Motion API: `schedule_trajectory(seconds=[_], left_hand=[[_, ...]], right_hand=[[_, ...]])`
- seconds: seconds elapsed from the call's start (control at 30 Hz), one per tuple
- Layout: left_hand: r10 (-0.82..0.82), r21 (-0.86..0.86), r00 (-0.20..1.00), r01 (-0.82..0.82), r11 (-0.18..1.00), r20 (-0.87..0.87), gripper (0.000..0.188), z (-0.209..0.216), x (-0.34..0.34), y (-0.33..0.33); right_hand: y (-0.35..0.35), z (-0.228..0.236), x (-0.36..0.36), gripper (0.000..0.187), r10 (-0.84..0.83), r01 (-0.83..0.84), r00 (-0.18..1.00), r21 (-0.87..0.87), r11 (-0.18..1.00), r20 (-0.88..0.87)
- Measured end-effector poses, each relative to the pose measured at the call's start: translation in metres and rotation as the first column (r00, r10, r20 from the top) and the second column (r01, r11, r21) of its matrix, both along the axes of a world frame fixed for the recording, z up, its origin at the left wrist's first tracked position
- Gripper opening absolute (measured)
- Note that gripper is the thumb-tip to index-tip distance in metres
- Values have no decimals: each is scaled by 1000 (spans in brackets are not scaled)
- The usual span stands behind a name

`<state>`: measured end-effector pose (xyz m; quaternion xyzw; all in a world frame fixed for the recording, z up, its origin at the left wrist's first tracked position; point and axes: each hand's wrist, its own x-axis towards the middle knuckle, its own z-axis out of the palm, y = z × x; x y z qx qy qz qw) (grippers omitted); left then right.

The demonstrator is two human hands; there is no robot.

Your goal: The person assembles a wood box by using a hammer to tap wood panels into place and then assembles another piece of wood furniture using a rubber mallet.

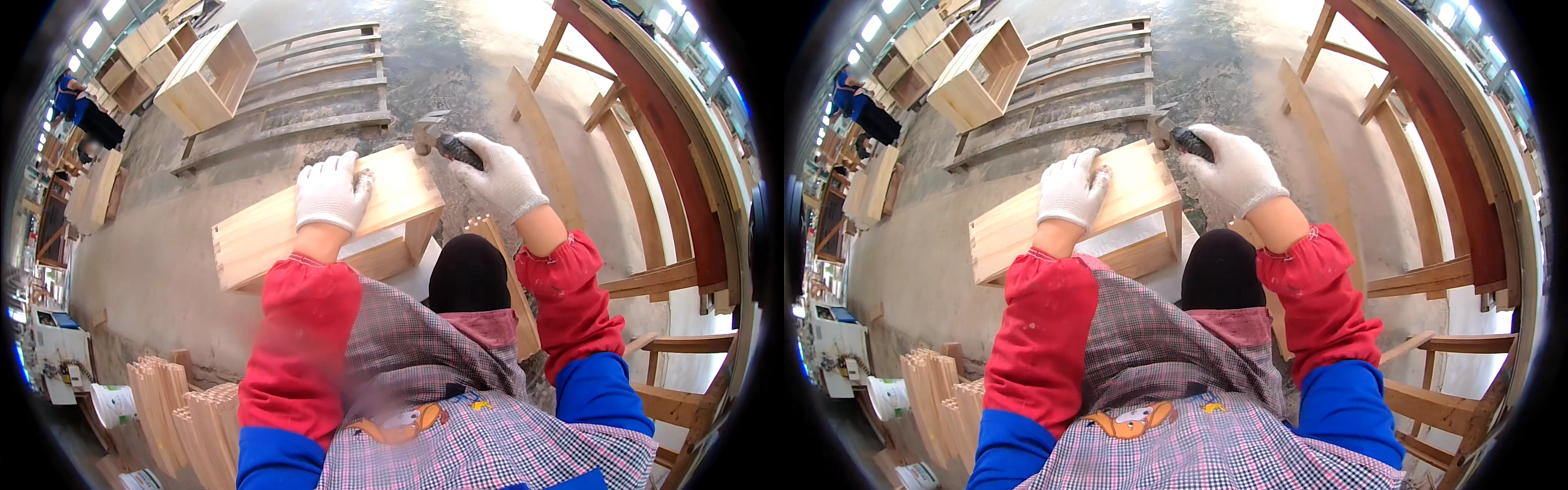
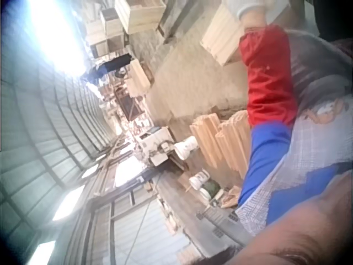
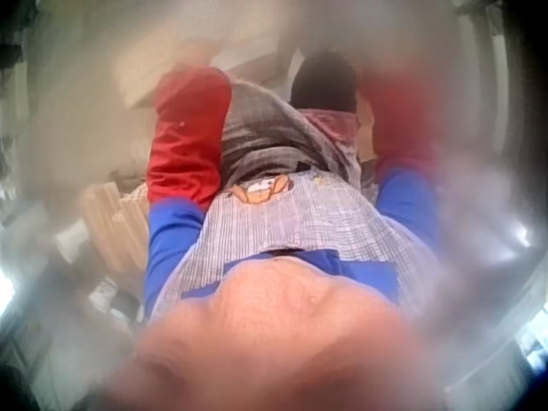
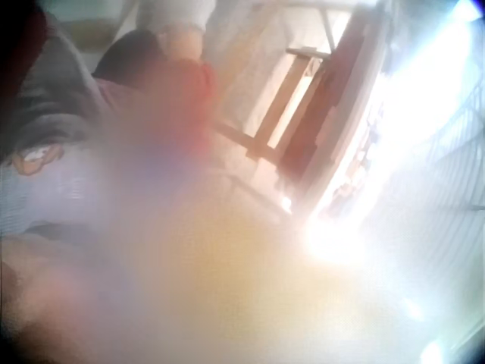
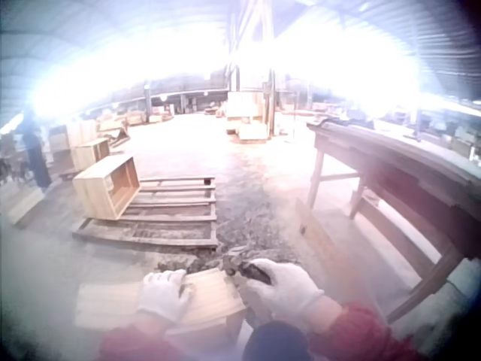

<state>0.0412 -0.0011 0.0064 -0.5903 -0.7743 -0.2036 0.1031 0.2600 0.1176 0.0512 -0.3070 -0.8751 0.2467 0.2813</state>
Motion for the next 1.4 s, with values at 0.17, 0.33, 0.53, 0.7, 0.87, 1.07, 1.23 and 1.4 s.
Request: schedule_trajectory(seconds=[0.17, 0.33, 0.53, 0.7, 0.87, 1.07, 1.23, 1.4], left_hand=[[-3, 10, 1000, 3, 1000, -16, 40, -5, 3, 1], [31, 41, 997, -29, 999, -65, 40, -3, -4, -2], [-24, 3, 1000, 24, 1000, 1, 44, 4, 3, -1], [-1, -124, 1000, -1, 992, -12, 55, 7, -27, -46], [255, -272, 960, -277, 921, -116, 64, 1, -97, -132], [-75, 25, 406, 127, 992, 911, 95, -15, -142, -189], [-205, 198, 244, 54, 979, 948, 99, -23, -139, -181], [-178, 215, 268, -117, 970, 947, 86, -46, -156, -171]], right_hand=[[-11, 6, 2, 32, -37, 27, 997, -131, 991, -72], [-10, 14, -2, 31, 30, -32, 999, -44, 999, -42], [-31, 1, 11, 31, 8, -31, 996, -275, 961, -86], [-36, -6, 7, 33, 15, -58, 992, -350, 935, -126], [-42, -6, 3, 31, -25, -8, 996, -359, 933, -88], [-33, -14, 11, 31, -22, -23, 989, -297, 954, -148], [-32, -20, 8, 32, -36, -26, 983, -334, 942, -180], [-34, -23, 3, 31, -1, -63, 980, -313, 948, -198]])
